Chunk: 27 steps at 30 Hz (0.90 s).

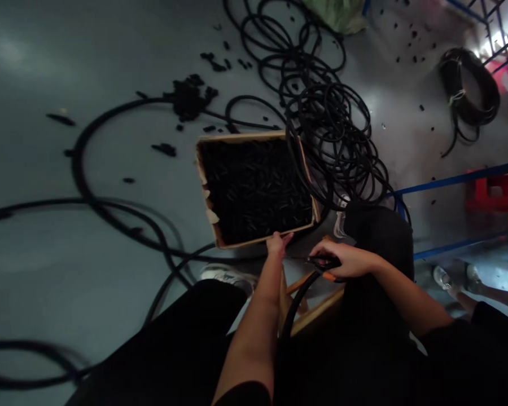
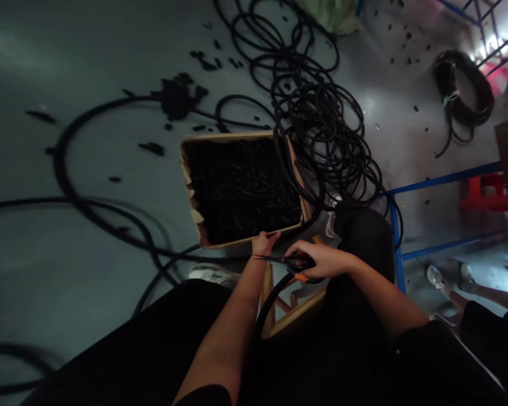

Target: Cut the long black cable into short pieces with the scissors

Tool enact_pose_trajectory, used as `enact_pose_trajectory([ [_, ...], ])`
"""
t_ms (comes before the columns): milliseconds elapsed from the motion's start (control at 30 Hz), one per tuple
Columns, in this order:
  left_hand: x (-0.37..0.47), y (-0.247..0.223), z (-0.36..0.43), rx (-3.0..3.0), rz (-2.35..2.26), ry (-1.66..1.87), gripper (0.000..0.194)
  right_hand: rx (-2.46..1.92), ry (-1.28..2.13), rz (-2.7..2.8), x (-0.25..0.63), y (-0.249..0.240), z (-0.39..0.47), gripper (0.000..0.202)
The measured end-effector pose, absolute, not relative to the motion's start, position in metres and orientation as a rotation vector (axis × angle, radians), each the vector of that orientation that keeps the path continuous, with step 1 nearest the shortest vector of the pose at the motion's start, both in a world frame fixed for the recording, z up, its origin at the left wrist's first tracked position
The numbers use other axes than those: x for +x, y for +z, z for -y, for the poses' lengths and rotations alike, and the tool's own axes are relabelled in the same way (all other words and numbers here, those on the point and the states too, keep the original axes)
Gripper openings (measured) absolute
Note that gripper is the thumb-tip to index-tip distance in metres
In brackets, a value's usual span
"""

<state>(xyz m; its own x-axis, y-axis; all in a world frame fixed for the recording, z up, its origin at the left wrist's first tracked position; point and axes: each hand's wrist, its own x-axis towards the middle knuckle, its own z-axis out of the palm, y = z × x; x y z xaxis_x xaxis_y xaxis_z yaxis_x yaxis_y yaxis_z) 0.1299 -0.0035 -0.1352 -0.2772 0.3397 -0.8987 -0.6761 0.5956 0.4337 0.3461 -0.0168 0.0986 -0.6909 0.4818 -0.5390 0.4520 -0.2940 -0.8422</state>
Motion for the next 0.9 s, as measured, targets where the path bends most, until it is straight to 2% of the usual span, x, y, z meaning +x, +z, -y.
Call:
enact_pose_trajectory([
  [233,0.114,-0.163,-0.015,-0.434,-1.643,0.920,0.034,-1.251,2.221,1.867,0.346,0.104,0.019,0.057],
  [567,0.114,-0.167,-0.006,-0.477,-1.638,0.905,0.031,-1.259,2.225,1.904,0.340,0.110,0.014,0.058],
  [900,0.118,-0.171,0.016,-0.487,-1.626,0.939,0.041,-1.188,2.172,1.963,0.342,0.106,0.013,0.054],
])
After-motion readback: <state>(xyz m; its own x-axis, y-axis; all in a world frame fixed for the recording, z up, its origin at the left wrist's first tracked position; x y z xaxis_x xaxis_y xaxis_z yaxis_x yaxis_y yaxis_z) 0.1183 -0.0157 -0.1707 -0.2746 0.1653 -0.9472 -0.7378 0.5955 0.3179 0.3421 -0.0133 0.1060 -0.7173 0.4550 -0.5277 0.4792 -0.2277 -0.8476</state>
